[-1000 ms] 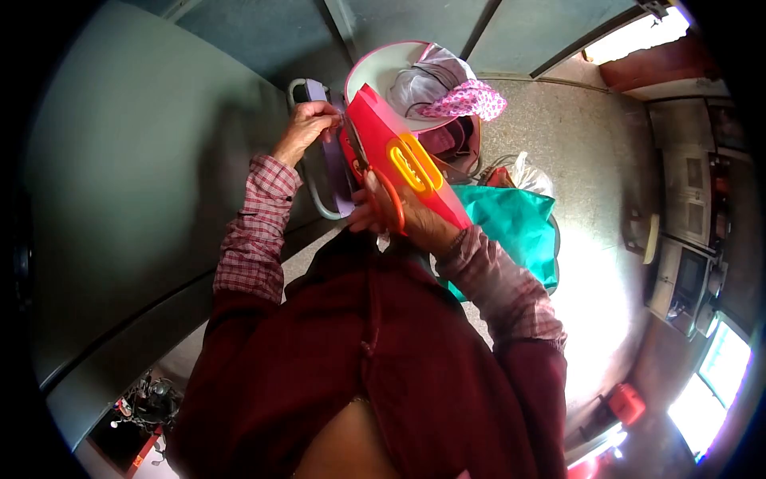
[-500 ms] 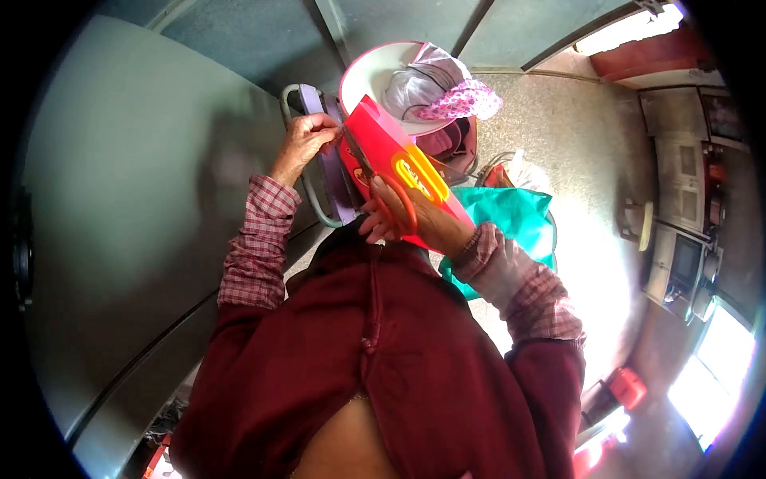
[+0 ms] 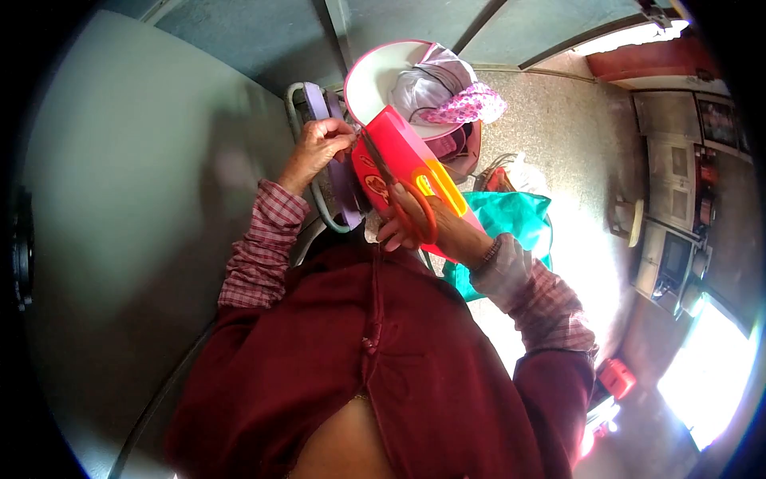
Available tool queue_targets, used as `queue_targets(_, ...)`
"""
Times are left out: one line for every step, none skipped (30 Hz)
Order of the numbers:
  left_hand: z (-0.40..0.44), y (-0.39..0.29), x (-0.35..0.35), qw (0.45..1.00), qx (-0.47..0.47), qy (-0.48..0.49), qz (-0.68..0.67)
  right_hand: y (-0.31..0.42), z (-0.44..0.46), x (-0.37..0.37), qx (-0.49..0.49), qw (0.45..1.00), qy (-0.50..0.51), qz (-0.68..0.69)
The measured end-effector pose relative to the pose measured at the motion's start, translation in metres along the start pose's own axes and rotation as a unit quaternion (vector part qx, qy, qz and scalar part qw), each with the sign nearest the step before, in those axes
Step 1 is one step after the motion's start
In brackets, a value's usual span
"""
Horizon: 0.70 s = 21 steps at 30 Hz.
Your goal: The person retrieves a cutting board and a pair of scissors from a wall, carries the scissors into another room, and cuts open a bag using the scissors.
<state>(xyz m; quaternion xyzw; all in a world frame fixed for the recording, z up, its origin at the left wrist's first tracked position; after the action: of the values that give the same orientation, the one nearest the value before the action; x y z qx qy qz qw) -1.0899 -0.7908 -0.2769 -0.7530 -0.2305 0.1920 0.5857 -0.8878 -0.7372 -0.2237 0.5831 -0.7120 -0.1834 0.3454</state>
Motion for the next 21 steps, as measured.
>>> queue_targets(0.001, 0.001, 0.0, 1.0, 0.008, 0.001, 0.011, -0.003, 0.0, 0.0, 0.006, 1.0, 0.003, 0.006)
queue_targets(0.001, 0.0, 0.0, 1.0, 0.007, 0.003, 0.01, -0.004, 0.0, 0.0, 0.011, 1.0, 0.005, 0.013)
queue_targets(0.001, 0.0, 0.0, 1.0, 0.006, 0.004, 0.009, -0.002, 0.0, 0.0, 0.006, 1.0, 0.005, 0.008)
queue_targets(0.001, -0.001, 0.001, 1.0, 0.005, 0.006, 0.009, 0.001, -0.002, 0.001, 0.0, 1.0, 0.004, 0.003)
queue_targets(0.001, 0.0, 0.0, 1.0, -0.001, 0.004, 0.01, 0.004, -0.002, 0.001, -0.006, 1.0, 0.004, -0.002)
queue_targets(0.001, 0.001, -0.001, 1.0, -0.008, 0.003, 0.011, 0.002, -0.001, 0.001, -0.002, 1.0, 0.003, 0.009)
queue_targets(0.001, 0.002, -0.001, 1.0, -0.014, 0.001, 0.012, -0.001, 0.0, 0.001, 0.002, 1.0, 0.002, 0.02)
queue_targets(0.002, 0.002, -0.002, 1.0, -0.01, 0.0, 0.016, -0.003, 0.002, 0.0, 0.006, 1.0, 0.001, 0.03)
queue_targets(0.002, 0.002, -0.002, 1.0, -0.006, -0.001, 0.019, -0.002, 0.002, 0.0, 0.003, 1.0, 0.004, 0.023)
queue_targets(0.002, 0.003, -0.002, 1.0, -0.002, -0.002, 0.022, -0.001, 0.001, 0.0, 0.001, 1.0, 0.007, 0.015)
queue_targets(0.002, 0.003, -0.001, 1.0, -0.003, -0.003, 0.02, 0.001, 0.001, 0.0, -0.002, 1.0, 0.009, 0.007)
queue_targets(0.001, 0.002, -0.001, 1.0, -0.003, -0.004, 0.019, 0.002, 0.0, 0.0, -0.002, 1.0, 0.012, 0.002)
queue_targets(0.001, 0.002, -0.001, 1.0, -0.004, -0.005, 0.018, 0.004, -0.001, 0.0, -0.003, 1.0, 0.015, -0.004)
queue_targets(0.001, 0.001, -0.001, 1.0, 0.001, -0.006, 0.023, 0.005, -0.002, 0.0, -0.003, 1.0, 0.018, -0.009)
queue_targets(0.0, 0.0, -0.001, 1.0, 0.005, -0.007, 0.027, 0.005, -0.001, 0.0, -0.004, 1.0, 0.02, -0.013)
queue_targets(0.0, 0.0, 0.0, 0.999, 0.01, -0.008, 0.032, 0.006, -0.001, 0.0, -0.006, 1.0, 0.022, -0.017)
queue_targets(-0.001, -0.001, 0.0, 0.999, 0.015, -0.009, 0.038, 0.007, -0.001, 0.0, -0.008, 0.999, 0.023, -0.021)
queue_targets(-0.001, -0.002, 0.0, 0.999, 0.021, -0.009, 0.044, 0.006, 0.0, -0.001, 0.002, 1.0, 0.022, -0.019)
queue_targets(-0.002, -0.002, 0.001, 0.998, 0.027, -0.01, 0.05, 0.005, 0.001, -0.002, 0.012, 1.0, 0.021, -0.017)
queue_targets(-0.003, -0.003, 0.001, 0.998, 0.034, -0.013, 0.053, 0.004, 0.002, -0.002, 0.023, 0.999, 0.02, -0.015)
queue_targets(-0.003, -0.004, 0.001, 0.997, 0.041, -0.016, 0.057, 0.005, 0.001, -0.002, 0.027, 0.999, 0.02, -0.011)
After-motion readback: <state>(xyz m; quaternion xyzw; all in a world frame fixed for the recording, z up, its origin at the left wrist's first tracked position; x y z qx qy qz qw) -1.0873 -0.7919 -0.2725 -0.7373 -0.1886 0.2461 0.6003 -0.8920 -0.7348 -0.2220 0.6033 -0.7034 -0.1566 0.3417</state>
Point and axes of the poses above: each hand's wrist, its own z-axis towards the middle knuckle, its own x-axis out of the palm, y = z × x, the point moved 8 cm from there along z, towards the middle knuckle, and after that the axes turned 6 degrees about -z, right-handed, at the moved point
